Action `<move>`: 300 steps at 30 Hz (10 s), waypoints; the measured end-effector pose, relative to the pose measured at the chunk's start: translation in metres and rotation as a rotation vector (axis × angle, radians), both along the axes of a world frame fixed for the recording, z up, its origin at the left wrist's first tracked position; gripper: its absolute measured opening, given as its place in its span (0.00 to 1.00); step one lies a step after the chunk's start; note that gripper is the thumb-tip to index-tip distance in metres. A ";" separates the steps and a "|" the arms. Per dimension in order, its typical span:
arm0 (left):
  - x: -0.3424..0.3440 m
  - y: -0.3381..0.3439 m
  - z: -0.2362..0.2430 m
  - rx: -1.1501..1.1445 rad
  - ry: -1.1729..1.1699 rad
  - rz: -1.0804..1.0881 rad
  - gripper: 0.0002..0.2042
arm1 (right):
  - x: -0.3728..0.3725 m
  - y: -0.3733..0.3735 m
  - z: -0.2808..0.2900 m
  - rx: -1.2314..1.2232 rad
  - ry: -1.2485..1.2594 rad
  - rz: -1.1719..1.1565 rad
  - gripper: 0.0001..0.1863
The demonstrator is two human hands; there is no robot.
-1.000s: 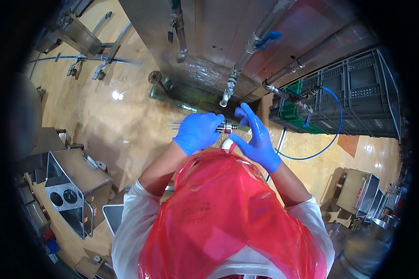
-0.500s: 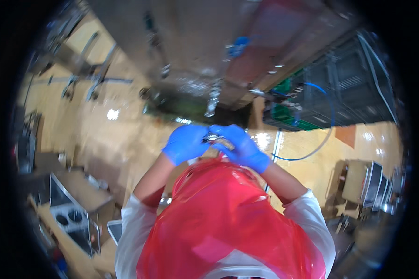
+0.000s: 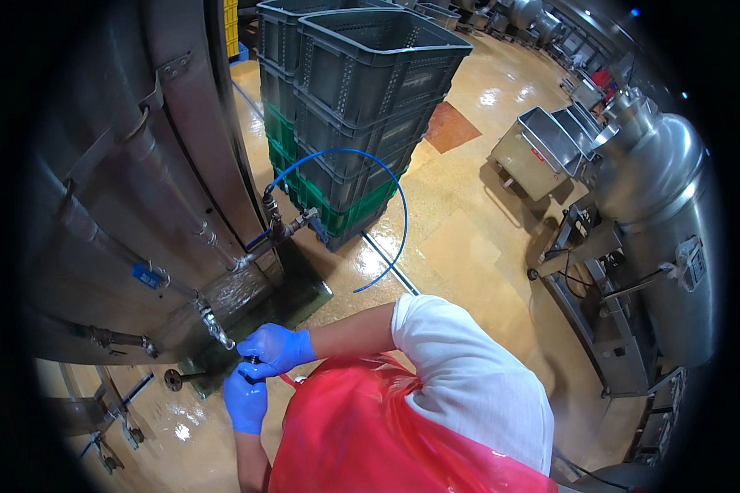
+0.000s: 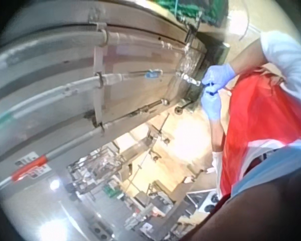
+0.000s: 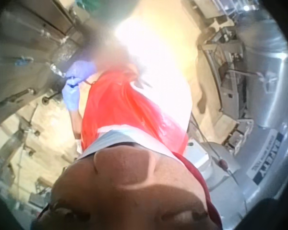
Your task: The person picks up long metal rods from a stainless steel bin and cleans them using a high-pressure water spray gun. They hold each rod under the water stream, rotate it to clean all sides, and then place it back into the bin. The process is repeated for multiple rods in a repetitive sequence.
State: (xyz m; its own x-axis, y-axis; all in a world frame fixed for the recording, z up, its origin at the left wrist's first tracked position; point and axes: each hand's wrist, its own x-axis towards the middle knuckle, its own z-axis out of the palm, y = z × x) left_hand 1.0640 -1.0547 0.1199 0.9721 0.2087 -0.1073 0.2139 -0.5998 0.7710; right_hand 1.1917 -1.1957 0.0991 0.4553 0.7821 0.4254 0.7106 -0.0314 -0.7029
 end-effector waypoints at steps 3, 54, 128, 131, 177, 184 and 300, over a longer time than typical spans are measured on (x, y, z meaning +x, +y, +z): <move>0.007 -0.015 0.015 -0.150 -0.110 0.087 0.08 | -0.005 -0.010 0.038 -0.144 0.132 -0.060 0.23; 0.018 -0.006 -0.084 -0.296 0.064 0.195 0.16 | 0.006 0.014 -0.041 -0.226 0.397 0.056 0.16; 0.089 0.091 -0.044 0.400 0.040 -0.233 0.36 | 0.072 0.009 -0.280 -0.536 0.164 0.259 0.34; -0.005 0.134 -0.049 0.109 -0.182 -0.093 0.43 | 0.060 -0.026 -0.281 -1.273 -0.161 0.260 0.26; -1.028 1.022 -0.111 0.399 -0.061 2.129 0.12 | -0.744 1.078 -0.165 -0.713 0.243 0.926 0.15; -1.110 1.135 -0.119 0.119 0.394 2.074 0.12 | -0.892 1.186 -0.104 -0.314 0.040 1.058 0.15; 0.154 0.173 -0.045 0.562 -0.638 -1.127 0.12 | -0.040 0.133 -0.124 0.019 0.709 -0.903 0.13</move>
State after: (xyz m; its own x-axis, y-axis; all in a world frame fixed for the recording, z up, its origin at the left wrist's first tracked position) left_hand 1.2182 -0.8819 0.0749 0.4929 -0.8351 0.2443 -0.8699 -0.4678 0.1561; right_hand 1.1519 -1.0624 -0.0249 0.9888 0.0449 -0.1421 -0.1212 -0.3133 -0.9419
